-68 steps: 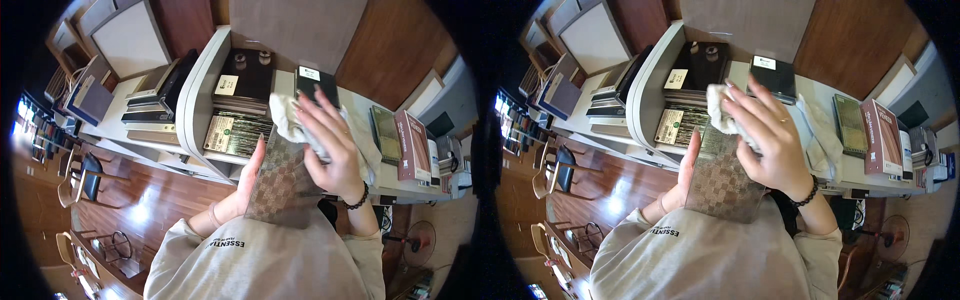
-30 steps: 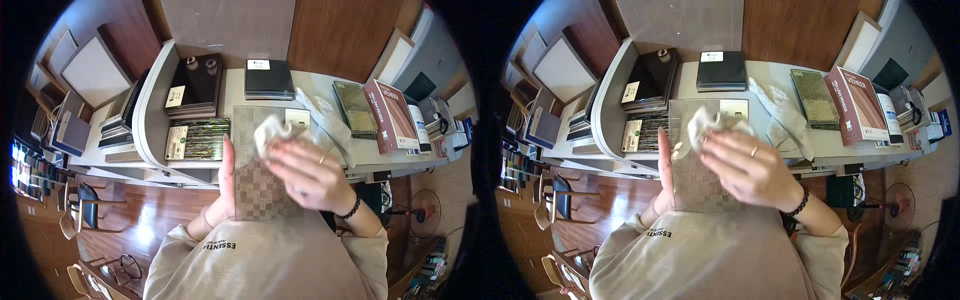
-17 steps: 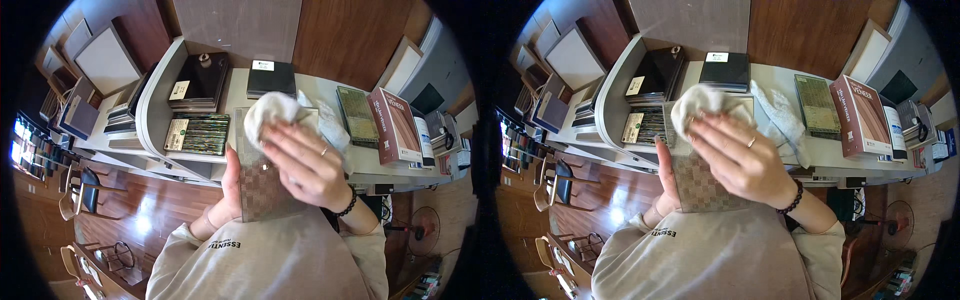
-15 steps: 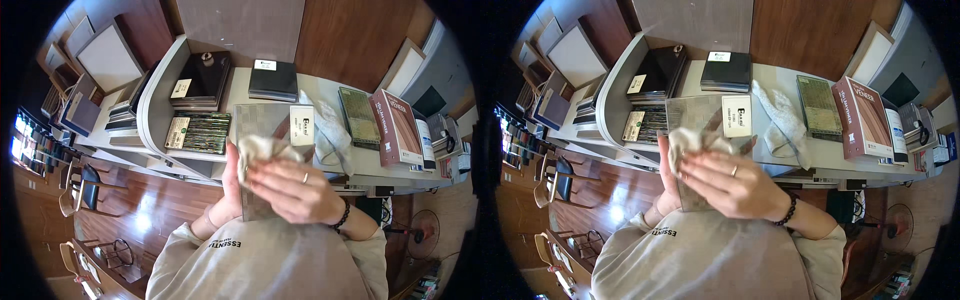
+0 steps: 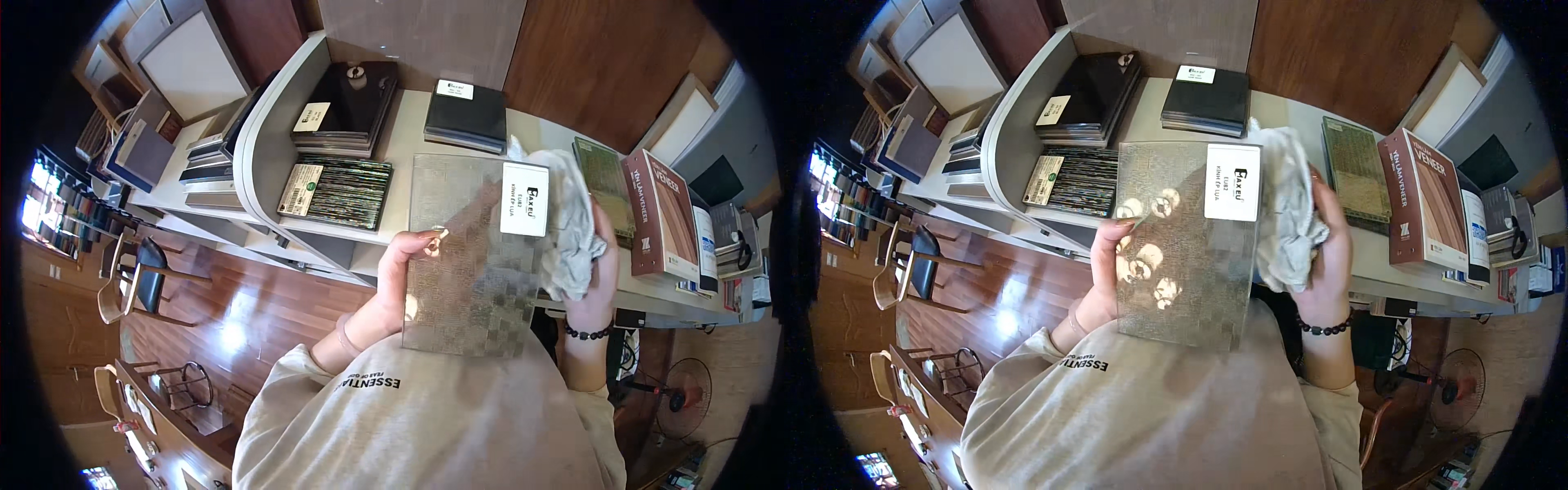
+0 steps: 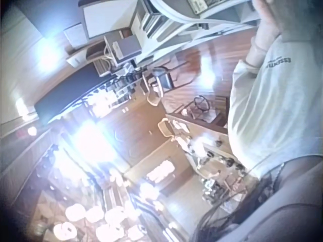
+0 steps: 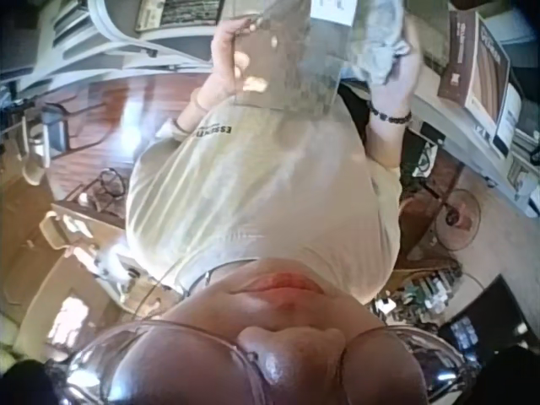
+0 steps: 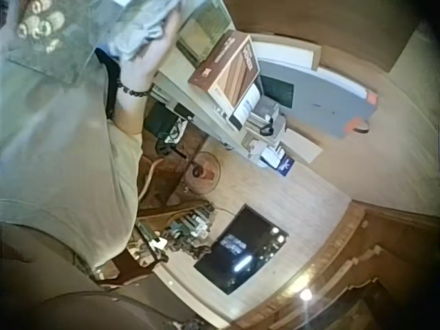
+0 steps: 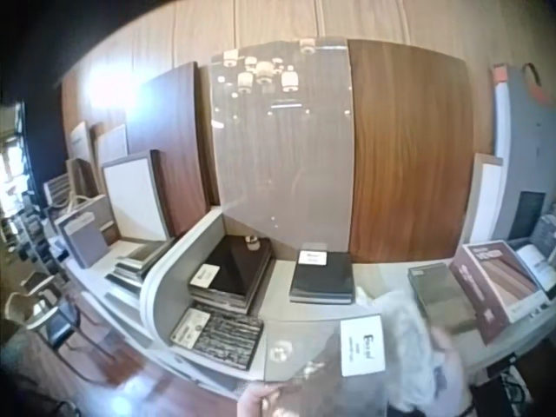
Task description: Wiping various objects including tiles, notebooks, and hair extensions with a cloth at a workstation.
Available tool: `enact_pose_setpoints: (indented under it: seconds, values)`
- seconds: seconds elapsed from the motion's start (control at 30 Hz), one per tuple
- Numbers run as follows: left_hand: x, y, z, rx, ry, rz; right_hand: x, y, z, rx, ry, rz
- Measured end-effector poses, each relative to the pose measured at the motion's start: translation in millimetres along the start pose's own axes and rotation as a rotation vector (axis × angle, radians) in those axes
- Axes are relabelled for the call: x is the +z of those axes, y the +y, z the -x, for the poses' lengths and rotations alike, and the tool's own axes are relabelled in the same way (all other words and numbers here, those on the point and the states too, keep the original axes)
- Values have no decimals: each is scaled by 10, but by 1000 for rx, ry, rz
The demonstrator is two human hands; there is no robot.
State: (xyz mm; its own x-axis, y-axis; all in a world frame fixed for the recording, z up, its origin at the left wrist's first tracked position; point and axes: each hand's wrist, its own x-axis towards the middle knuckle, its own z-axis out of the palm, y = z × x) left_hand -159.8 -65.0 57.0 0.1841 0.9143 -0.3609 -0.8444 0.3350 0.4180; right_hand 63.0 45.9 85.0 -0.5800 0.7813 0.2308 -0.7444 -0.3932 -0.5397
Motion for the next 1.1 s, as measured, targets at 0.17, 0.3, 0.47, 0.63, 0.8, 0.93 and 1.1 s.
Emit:
enact_pose_setpoints:
  seconds: [0.17, 0.3, 0.47, 0.63, 0.8, 0.93, 1.1]
  values:
    - [177, 48, 24, 409, -74, -214, 25, 449, 29, -121, -68, -55]
    - [128, 251, -22, 533, -368, -91, -83, 509, 187, 68, 13, -41]
    - [75, 506, -56, 504, -427, -238, -114, 546, 474, 413, 179, -121]
    - [68, 573, -84, 358, -317, -349, 176, 494, 341, 191, 10, 439]
    - [152, 573, 25, 469, -230, -472, 179, 824, 319, 151, 176, -71]
    - [79, 677, 42, 450, -239, -516, 202, 743, 458, 201, 135, 200]
    - [114, 755, 128, 384, -293, -496, 148, 669, 531, 210, 103, 299]
